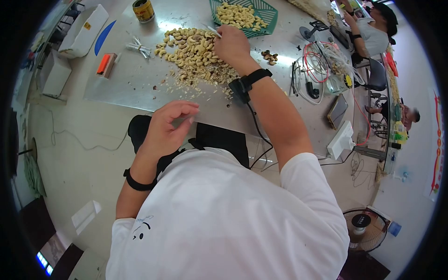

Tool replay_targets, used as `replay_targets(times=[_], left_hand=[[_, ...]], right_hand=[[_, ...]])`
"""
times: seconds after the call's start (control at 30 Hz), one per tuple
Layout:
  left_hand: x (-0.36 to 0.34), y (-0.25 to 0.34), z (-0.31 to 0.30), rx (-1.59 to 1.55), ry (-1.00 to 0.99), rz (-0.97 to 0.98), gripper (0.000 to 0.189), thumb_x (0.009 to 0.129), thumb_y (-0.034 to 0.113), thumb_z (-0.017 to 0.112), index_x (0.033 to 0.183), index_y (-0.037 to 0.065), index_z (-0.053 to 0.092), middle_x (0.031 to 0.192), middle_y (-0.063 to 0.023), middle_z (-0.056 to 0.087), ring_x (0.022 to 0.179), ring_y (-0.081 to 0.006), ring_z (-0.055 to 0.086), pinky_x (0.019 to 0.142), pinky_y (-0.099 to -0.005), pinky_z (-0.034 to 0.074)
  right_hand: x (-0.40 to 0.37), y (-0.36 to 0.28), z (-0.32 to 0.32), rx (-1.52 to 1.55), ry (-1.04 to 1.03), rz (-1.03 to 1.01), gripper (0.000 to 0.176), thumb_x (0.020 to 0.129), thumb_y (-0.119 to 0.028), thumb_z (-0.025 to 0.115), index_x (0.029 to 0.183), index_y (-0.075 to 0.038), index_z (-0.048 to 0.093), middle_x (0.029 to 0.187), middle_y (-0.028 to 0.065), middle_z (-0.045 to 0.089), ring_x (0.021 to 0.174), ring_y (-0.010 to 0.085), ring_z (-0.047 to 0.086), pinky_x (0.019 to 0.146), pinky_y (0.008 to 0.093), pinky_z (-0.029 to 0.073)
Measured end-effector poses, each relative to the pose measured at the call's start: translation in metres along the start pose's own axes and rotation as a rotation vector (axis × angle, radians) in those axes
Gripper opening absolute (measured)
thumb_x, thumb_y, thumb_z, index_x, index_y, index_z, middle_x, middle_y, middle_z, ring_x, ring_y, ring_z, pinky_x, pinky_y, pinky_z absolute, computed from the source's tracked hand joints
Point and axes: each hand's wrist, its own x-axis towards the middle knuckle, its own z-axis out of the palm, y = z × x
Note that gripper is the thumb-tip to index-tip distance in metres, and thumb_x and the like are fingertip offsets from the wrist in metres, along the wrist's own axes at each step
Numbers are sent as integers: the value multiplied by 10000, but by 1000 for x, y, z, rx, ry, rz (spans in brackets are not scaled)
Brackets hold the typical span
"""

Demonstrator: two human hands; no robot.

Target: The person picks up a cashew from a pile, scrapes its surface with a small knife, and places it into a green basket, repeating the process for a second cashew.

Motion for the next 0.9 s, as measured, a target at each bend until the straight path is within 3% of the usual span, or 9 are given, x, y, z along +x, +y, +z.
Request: replay_targets(times=[0.1, 0.2, 0.3, 0.4, 0.63, 0.9], left_hand=[[1, -4, 0, -15, 12, -15, 222, 895, -85, 637, 1085, -2, 716, 1151, -118, 727, 1037, -183, 701, 907, -301, 562], [1, -6, 2, -126, 75, -100, 237, 936, -71, 639, 1156, -1, 694, 1148, -99, 721, 1048, -159, 692, 932, -298, 559], [9, -12, 8, -283, 160, -124, 278, 954, -43, 662, 1230, -7, 659, 1149, -87, 714, 1049, -149, 691, 939, -295, 561], [25, 0, 15, -373, 249, -56, 324, 941, -10, 706, 1258, -11, 640, 1140, -84, 716, 1030, -154, 702, 926, -294, 569], [35, 3, 23, -473, 205, -1, 292, 927, -22, 734, 1212, -9, 673, 1134, -73, 713, 1062, -149, 691, 928, -291, 573], [33, 5, 25, -370, 169, 13, 287, 899, -6, 777, 1178, 9, 711, 1080, -48, 716, 970, -110, 671, 866, -262, 566]], right_hand=[[-6, 2, -7, 243, 70, 57, 275, 876, -229, 782, 1065, -37, 728, 865, 102, 733, 825, 313, 724, 751, 416, 578], [-27, -12, -37, 766, 8, 202, 219, 870, -169, 817, 988, -26, 700, 732, 27, 660, 609, 166, 641, 538, 308, 498], [-65, -29, -61, 1314, -173, 371, 167, 896, -94, 801, 955, -46, 652, 700, -22, 580, 506, 49, 506, 429, 224, 356], [-105, -51, -75, 1559, -305, 504, 145, 931, -69, 761, 972, -68, 622, 673, -33, 548, 436, 39, 435, 388, 221, 291], [-155, -49, -69, 1802, -498, 630, 132, 985, -132, 720, 988, -68, 604, 705, -29, 563, 420, 42, 410, 378, 221, 277], [-162, -54, -70, 1764, -501, 624, 116, 1009, -121, 686, 1014, -55, 591, 757, -13, 579, 443, 37, 407, 389, 212, 281]])
